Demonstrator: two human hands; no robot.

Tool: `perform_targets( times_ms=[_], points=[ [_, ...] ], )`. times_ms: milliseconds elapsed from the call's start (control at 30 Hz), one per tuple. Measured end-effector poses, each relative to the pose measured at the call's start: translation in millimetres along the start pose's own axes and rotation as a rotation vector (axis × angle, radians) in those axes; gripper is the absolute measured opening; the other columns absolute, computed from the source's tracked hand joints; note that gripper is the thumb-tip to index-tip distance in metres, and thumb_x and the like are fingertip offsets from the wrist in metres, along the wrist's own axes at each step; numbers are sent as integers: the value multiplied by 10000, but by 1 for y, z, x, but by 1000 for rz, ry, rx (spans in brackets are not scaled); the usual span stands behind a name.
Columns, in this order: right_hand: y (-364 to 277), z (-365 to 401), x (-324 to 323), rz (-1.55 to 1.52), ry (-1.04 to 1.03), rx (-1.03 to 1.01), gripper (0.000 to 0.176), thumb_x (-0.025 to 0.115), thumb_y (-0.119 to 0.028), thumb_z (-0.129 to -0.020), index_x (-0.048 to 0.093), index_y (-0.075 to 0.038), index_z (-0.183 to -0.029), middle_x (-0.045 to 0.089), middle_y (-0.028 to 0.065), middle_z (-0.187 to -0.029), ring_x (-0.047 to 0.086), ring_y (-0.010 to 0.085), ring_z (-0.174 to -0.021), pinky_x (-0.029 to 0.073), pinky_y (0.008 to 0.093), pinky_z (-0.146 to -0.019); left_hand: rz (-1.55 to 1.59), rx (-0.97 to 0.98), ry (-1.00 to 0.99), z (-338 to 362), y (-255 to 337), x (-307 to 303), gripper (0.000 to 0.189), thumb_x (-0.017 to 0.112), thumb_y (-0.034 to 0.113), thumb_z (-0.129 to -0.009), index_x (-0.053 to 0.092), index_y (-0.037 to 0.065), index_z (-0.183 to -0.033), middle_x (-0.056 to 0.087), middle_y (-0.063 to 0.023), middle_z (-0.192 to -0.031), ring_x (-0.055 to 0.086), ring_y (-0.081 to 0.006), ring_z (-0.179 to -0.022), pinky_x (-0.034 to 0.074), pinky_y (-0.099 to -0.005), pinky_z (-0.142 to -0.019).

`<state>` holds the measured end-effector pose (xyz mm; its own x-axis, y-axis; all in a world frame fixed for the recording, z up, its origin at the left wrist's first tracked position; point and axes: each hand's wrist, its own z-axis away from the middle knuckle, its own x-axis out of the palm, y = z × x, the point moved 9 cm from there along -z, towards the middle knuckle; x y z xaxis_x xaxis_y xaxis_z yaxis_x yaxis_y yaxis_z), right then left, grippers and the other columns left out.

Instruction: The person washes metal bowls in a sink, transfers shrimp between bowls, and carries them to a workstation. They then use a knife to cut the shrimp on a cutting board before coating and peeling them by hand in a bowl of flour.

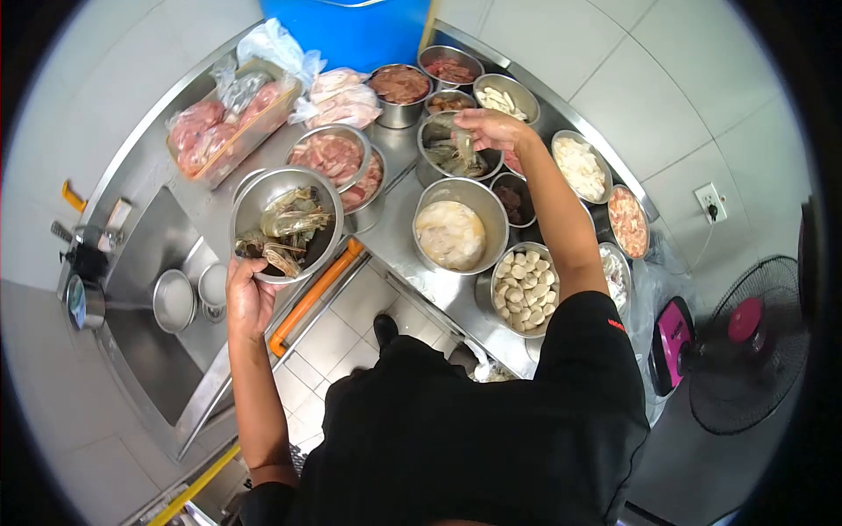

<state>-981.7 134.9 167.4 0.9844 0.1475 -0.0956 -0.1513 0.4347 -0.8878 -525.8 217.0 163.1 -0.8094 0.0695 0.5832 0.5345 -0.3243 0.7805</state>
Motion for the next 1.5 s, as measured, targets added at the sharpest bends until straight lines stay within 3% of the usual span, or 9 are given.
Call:
perform_targets(
  times_ms=[433,733,867,933,1067,1133,1267,1367,1500],
  points=[
    [-80,23,35,717,269,-229,403,692,-275,-837,616,-66,-1173,662,3,-941,604,117,-831,497,284,-661,32,138,215,73,25,-93,308,471,15,-835,479,-21,-1141,604,-151,-1078,663,-256,-884,602,-377,-716],
    [-130,45,386,543,-626,-491,488,648,-283,-884,521,-26,-1278,675,40,-992,576,52,-808,453,204,-617,48,241,352,133,21,-144,275,428,-5,-890,530,-6,-1145,636,-121,-1035,670,-204,-849,601,-341,-748],
    [-111,76,510,638,-906,-434,397,630,-259,-898,585,-12,-1206,667,40,-967,573,67,-810,477,236,-647,-26,271,553,179,13,-152,270,464,-1,-888,547,-1,-1145,647,-84,-961,658,-155,-763,590,-291,-569],
    [-118,79,558,749,-992,-746,372,602,-272,-922,589,-9,-1185,640,6,-1030,568,78,-861,473,233,-706,-13,396,651,210,14,-162,257,471,27,-893,561,11,-1134,645,-83,-947,655,-148,-737,586,-278,-536],
    [-105,104,633,837,-1319,-665,350,595,-271,-925,597,-7,-1155,595,-6,-900,541,75,-816,461,237,-676,-44,470,967,290,-2,-175,261,501,57,-882,588,32,-1127,655,-43,-912,629,-100,-701,540,-230,-498],
    [-97,142,673,821,-1376,-911,347,578,-271,-931,599,1,-1145,587,9,-928,537,91,-819,465,250,-706,-84,506,1145,336,-24,-194,283,503,46,-858,587,24,-1127,654,-67,-934,641,-116,-726,554,-242,-507],
    [-29,244,704,672,-1532,-1342,529,575,-313,-911,476,50,-1283,529,234,-1246,512,354,-1150,398,399,-985,-125,541,1547,410,-81,-204,312,517,37,-835,569,22,-1143,646,-91,-935,643,-150,-768,568,-296,-519],
    [47,312,716,634,-1636,-1482,654,549,-333,-917,349,116,-1348,369,301,-1390,322,426,-1321,240,438,-1109,76,847,1680,467,-106,-176,318,505,33,-817,600,47,-1120,637,-49,-813,603,-124,-639,547,-302,-516],
    [153,404,712,640,-1854,-1655,655,517,-328,-932,322,129,-1359,310,311,-1426,257,457,-1347,215,456,-1118,14,810,2038,556,-162,-111,320,498,33,-815,614,40,-1113,632,-41,-830,603,-122,-670,521,-287,-510]
  ],
)
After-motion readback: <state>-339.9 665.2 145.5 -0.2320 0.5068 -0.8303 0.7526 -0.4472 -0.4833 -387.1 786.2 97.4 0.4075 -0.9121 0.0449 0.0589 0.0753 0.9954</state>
